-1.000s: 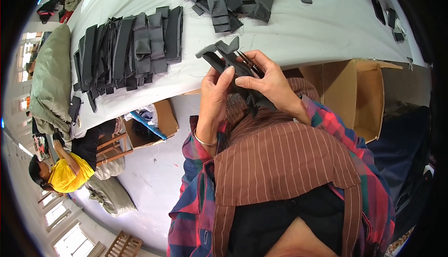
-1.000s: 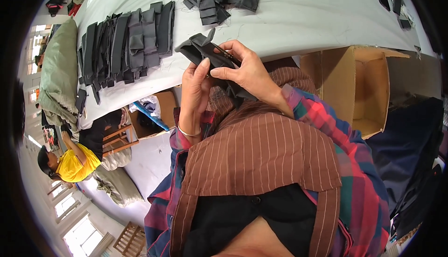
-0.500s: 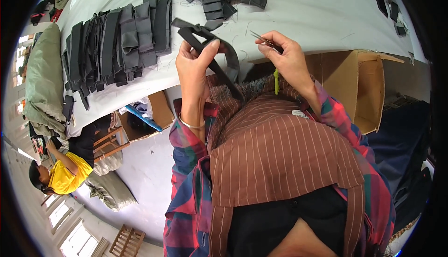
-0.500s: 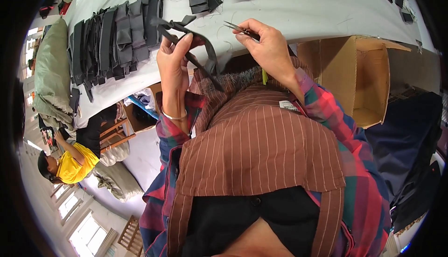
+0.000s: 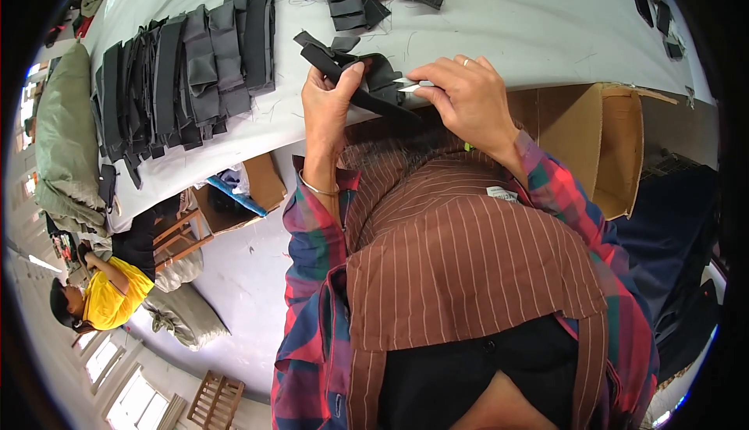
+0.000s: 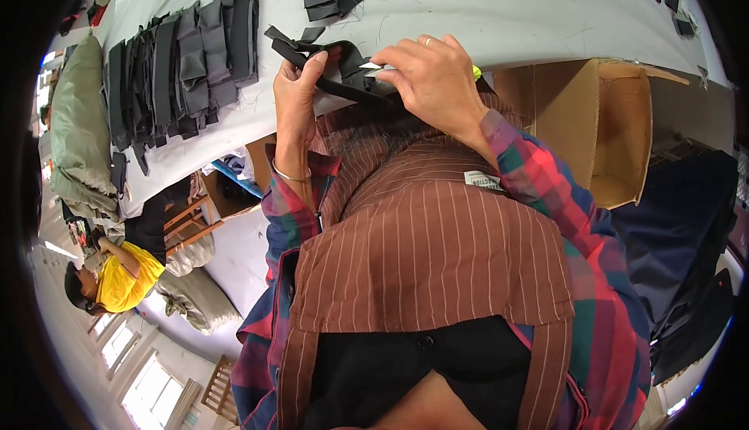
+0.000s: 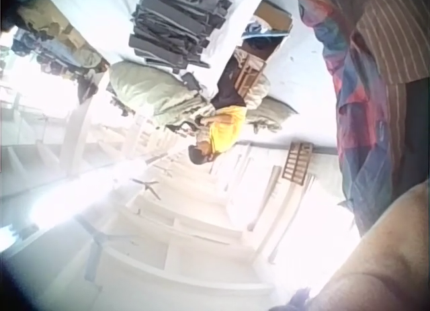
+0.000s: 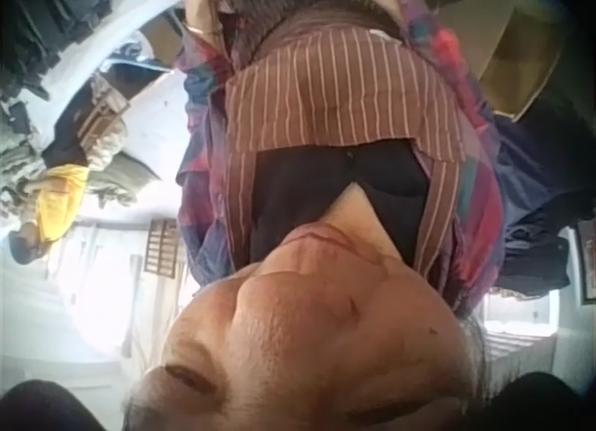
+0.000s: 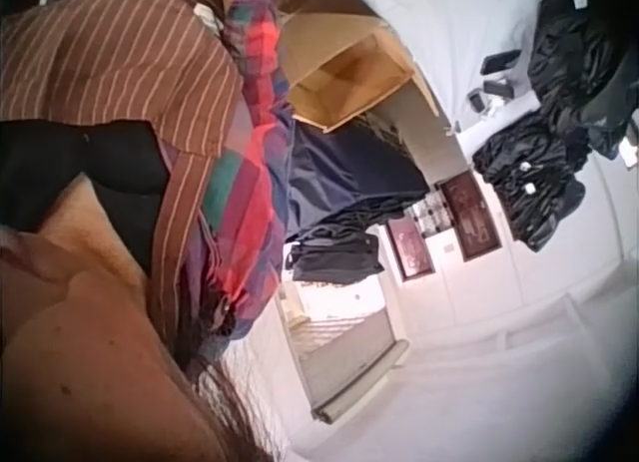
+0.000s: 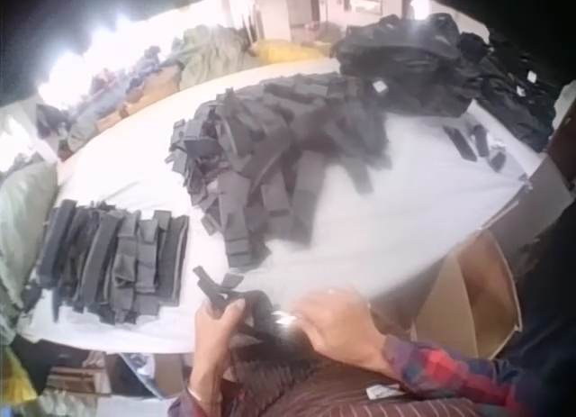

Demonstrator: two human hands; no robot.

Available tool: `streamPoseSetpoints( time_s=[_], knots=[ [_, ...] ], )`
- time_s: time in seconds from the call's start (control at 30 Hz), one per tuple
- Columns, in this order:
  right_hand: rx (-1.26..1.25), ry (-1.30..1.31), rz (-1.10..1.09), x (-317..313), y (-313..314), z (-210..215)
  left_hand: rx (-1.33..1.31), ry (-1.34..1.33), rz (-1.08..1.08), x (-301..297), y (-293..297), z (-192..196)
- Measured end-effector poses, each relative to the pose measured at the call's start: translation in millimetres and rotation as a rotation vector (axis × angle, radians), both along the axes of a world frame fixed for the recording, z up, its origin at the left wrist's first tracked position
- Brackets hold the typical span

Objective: Trimming excess material or threads from small black fabric pieces using thread nippers.

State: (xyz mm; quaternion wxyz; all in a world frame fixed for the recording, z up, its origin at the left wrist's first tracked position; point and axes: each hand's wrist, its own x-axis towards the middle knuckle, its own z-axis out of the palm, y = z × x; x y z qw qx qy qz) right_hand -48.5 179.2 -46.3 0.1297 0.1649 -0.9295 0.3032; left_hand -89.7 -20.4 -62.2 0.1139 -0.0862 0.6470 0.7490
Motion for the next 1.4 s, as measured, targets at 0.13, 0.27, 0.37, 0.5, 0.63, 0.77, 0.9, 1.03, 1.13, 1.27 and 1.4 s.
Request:
streamPoseSetpoints(
  time_s=[0.13, 0.27, 0.37, 0.5, 0.63, 0.77, 0.9, 1.03, 1.13, 1.27, 1.4],
  knots=[
    [0.17, 0.092, 0.023, -5.2, -0.4, 0.4, -0.061, 0.056, 0.014, -0.6, 6.8, 2.0],
    [0.216, 0.156, 0.06, -9.9, 5.2, -2.2, -0.111, 0.055, -0.002, -2.7, 9.4, 3.3],
    [0.256, 0.123, 0.135, -14.5, 10.0, -3.5, -0.158, 0.06, -0.027, -3.6, 8.6, 5.2],
    [0.238, 0.154, 0.251, -27.9, 20.3, -11.3, -0.181, 0.067, -0.081, -4.4, 10.7, 11.8],
    [0.197, 0.148, 0.409, -43.6, 28.5, -13.0, -0.183, 0.094, -0.108, -6.0, 7.8, 0.9],
    [0.2, 0.138, 0.507, -57.5, 31.0, -14.2, -0.149, 0.092, -0.105, -7.8, 5.5, -2.1],
    [0.204, 0.164, 0.592, -66.5, 32.8, -10.5, -0.113, 0.053, -0.143, -9.2, 6.1, 5.9],
    [0.226, 0.135, 0.658, -72.1, 31.9, -2.6, -0.148, 0.064, -0.156, -7.9, 8.2, 9.9],
    [0.247, 0.082, 0.682, -73.4, 31.1, -2.5, -0.154, 0.076, -0.157, -8.0, 7.3, 9.2],
    [0.005, -0.101, 0.584, -61.4, 30.5, -5.5, -0.156, 0.068, -0.139, -5.5, 6.8, 6.9],
    [0.002, -0.011, 0.362, -41.7, 22.3, -13.8, -0.146, 0.076, -0.116, -4.8, 6.8, 6.4]
  ],
)
